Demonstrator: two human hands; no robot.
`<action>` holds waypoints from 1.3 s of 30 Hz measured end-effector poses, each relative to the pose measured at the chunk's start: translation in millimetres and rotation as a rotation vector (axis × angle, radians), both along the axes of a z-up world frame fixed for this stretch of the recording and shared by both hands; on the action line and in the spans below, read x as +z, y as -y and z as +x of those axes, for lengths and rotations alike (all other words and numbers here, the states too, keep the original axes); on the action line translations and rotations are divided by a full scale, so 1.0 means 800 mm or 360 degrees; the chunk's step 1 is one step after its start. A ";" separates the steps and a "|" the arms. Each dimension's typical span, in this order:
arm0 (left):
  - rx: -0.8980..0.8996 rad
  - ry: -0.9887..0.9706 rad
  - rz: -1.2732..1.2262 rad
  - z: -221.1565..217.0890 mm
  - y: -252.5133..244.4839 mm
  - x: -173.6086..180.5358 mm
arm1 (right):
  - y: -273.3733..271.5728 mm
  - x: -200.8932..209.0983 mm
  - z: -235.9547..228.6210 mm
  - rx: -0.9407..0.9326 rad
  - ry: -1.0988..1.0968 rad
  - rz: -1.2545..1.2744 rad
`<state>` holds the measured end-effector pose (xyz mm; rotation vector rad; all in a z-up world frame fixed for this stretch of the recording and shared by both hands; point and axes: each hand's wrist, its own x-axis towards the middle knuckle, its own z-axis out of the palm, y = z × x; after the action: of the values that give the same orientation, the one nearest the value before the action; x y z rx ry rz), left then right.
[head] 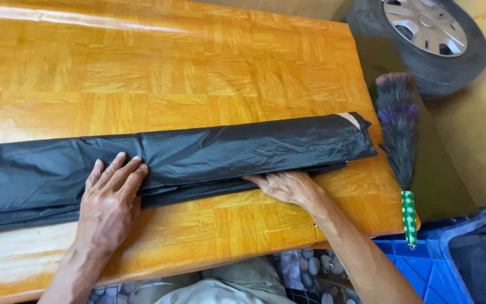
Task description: The person folds a black garment on a wooden table, smoothing it by hand and then repeatedly folding it into a small rectangular shape before tucking it into a small black pouch.
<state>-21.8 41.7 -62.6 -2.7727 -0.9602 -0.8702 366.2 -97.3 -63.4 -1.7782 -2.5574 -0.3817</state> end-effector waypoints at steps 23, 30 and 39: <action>0.0072 -0.0020 -0.0042 0.003 0.001 -0.003 | -0.053 0.163 -0.136 -0.0584 -0.0641 0.0663; 0.0077 -0.0001 -0.0035 0.010 0.006 0.009 | -0.119 0.108 -0.214 -0.0384 -0.0602 -0.0156; 0.0227 -0.0012 -0.0691 0.042 0.002 0.093 | -0.117 0.093 -0.219 -0.0430 -0.0433 -0.0209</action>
<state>12.1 40.4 12.1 -2.9917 -1.4814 -0.6990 190.9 -3.8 10.9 -2.0632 -2.2116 0.0315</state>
